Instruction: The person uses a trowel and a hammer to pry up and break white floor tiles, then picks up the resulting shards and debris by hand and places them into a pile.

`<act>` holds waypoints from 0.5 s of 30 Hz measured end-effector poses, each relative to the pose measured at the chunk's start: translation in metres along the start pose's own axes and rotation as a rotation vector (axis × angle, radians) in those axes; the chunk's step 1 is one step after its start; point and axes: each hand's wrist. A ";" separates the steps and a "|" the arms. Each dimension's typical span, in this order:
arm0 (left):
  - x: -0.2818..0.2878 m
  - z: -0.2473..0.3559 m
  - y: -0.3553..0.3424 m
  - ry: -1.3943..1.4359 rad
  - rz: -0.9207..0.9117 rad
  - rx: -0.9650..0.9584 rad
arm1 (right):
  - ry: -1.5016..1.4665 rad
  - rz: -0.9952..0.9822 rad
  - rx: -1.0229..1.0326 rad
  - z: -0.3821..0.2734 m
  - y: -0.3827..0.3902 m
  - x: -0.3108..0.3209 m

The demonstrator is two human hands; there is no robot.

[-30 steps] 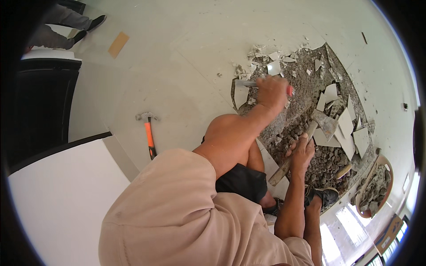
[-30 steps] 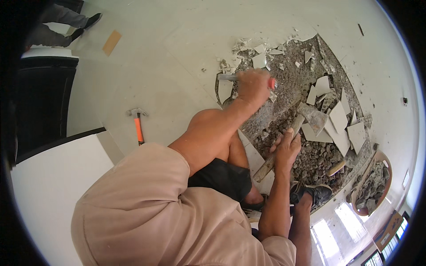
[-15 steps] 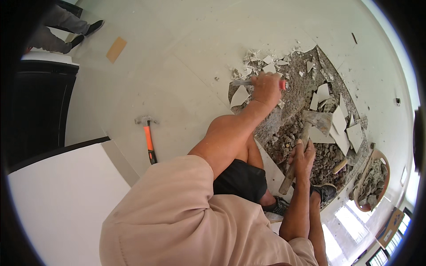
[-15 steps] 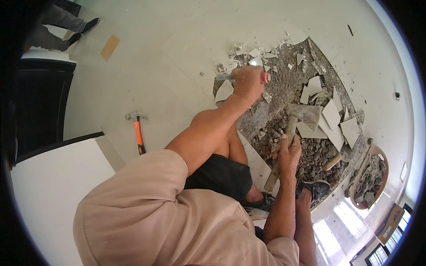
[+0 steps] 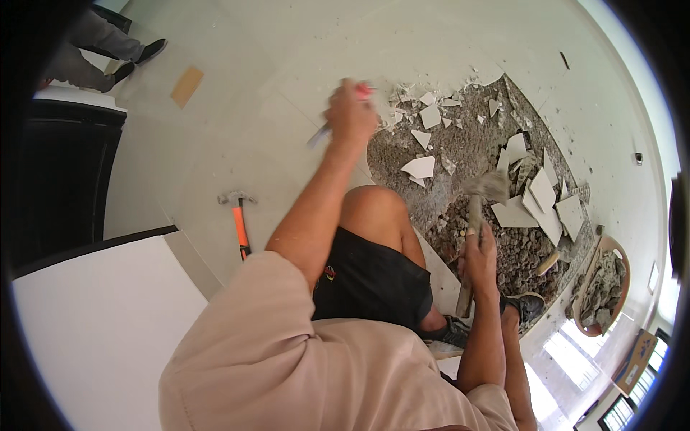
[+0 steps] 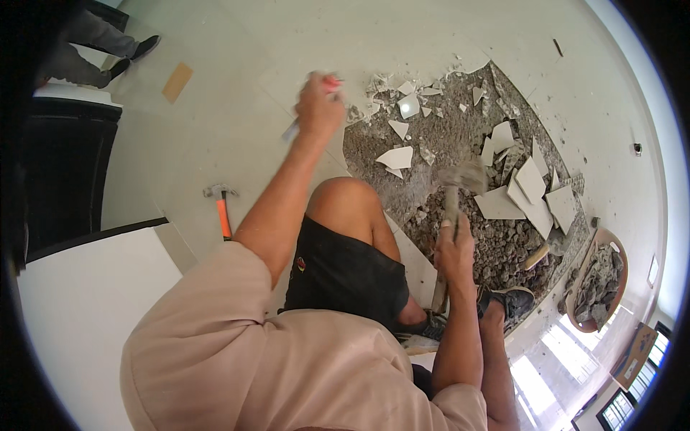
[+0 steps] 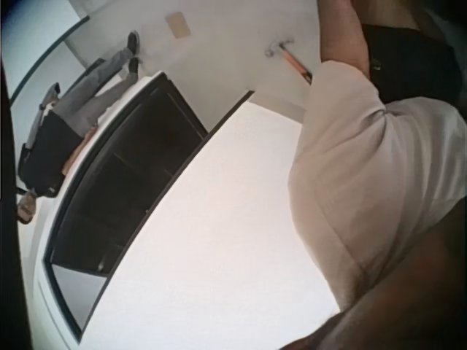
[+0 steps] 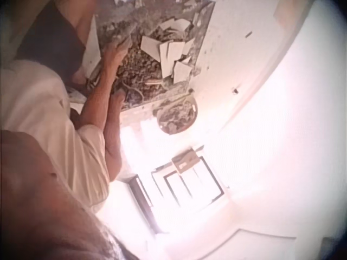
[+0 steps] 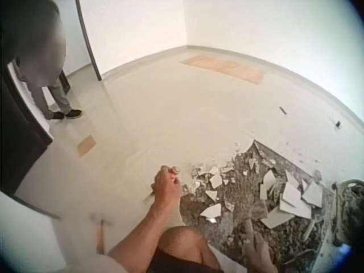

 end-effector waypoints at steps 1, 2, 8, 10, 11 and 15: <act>0.002 -0.022 -0.005 -0.127 -0.005 0.137 | 0.372 0.083 0.501 0.030 -0.027 0.005; 0.018 -0.059 -0.007 -0.293 0.002 0.293 | 0.465 0.052 0.622 0.021 -0.029 -0.016; 0.054 -0.162 0.053 -0.470 -0.021 0.534 | 0.349 -0.178 0.401 -0.075 -0.057 -0.093; 0.053 -0.166 0.067 -0.480 -0.020 0.575 | 0.532 -0.130 0.596 -0.083 -0.080 -0.108; 0.054 -0.165 0.072 -0.477 -0.033 0.582 | 0.590 -0.132 0.605 -0.093 -0.085 -0.119; 0.060 -0.189 0.095 -0.644 0.089 0.397 | 0.589 -0.049 0.698 -0.107 -0.096 -0.156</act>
Point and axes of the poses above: each hand's wrist, its own y-axis away from the middle knuckle, its own x-axis out of the back of the hand, z = x × y, and after that the axes turned 2 degrees about -y, right-handed
